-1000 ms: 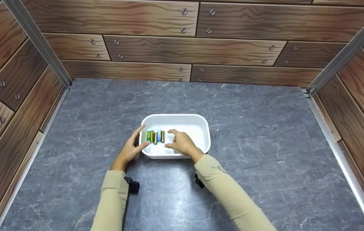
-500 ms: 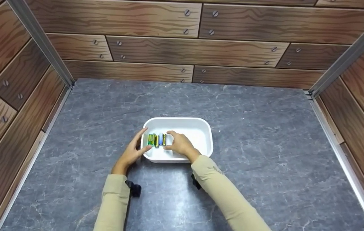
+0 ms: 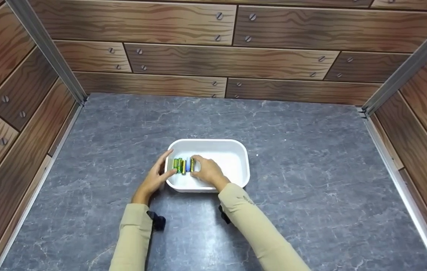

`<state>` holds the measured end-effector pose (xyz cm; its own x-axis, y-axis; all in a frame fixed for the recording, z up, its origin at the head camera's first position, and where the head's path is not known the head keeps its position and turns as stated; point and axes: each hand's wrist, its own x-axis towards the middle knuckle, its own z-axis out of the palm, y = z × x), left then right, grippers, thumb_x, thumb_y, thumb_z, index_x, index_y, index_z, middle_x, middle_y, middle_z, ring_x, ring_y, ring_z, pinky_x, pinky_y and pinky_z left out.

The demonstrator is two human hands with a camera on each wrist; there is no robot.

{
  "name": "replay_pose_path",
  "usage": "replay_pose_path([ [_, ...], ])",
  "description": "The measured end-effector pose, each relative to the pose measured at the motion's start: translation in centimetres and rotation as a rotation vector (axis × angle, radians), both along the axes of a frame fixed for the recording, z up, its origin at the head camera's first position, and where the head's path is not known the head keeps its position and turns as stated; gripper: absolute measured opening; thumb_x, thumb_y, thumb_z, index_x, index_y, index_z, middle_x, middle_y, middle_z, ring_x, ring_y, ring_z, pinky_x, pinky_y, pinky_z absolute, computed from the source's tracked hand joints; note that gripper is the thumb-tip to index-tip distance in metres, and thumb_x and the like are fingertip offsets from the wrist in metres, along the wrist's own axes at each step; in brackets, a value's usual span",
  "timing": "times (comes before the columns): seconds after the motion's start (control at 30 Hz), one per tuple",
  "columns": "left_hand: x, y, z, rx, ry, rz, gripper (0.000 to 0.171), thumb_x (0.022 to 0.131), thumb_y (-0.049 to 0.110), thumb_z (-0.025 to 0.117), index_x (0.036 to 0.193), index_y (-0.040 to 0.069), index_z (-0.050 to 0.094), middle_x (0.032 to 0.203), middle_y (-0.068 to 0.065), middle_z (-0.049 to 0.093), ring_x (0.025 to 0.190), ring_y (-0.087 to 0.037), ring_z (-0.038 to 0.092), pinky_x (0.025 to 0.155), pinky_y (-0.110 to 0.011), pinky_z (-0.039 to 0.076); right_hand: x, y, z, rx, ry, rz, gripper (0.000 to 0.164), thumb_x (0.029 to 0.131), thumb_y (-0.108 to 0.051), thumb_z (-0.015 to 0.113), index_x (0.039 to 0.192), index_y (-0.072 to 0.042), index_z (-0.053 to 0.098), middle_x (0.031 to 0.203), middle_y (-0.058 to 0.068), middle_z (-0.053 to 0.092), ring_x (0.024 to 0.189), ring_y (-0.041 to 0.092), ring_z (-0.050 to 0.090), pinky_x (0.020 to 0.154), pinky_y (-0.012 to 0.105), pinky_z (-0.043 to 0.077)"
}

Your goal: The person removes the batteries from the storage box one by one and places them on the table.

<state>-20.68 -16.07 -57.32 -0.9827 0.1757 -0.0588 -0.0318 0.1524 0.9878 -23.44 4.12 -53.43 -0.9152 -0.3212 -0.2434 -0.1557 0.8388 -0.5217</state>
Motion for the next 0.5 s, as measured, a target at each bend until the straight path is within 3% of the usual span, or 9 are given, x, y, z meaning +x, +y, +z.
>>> replay_pose_path([
  [0.3, 0.28, -0.09, -0.12, 0.046, 0.002, 0.027, 0.068, 0.092, 0.006, 0.061, 0.152, 0.016, 0.031, 0.151, -0.019, 0.041, 0.135, -0.035, 0.045, 0.098, -0.026, 0.043, 0.20, 0.08, 0.08, 0.002, -0.012, 0.008, 0.057, 0.085, -0.023, 0.073, 0.137, -0.014, 0.051, 0.131, 0.015, 0.063, 0.120, 0.034, 0.060, 0.102, 0.045, 0.047],
  [0.5, 0.26, 0.02, -0.32, 0.040, 0.021, 0.029, 0.066, 0.093, 0.007, 0.060, 0.151, 0.014, 0.031, 0.150, -0.021, 0.042, 0.131, -0.036, 0.048, 0.093, -0.024, 0.046, 0.40, 0.64, 0.50, -0.021, 0.012, 0.020, 0.057, 0.083, -0.020, 0.074, 0.135, -0.013, 0.053, 0.122, 0.017, 0.067, 0.111, 0.035, 0.064, 0.097, 0.046, 0.049],
])
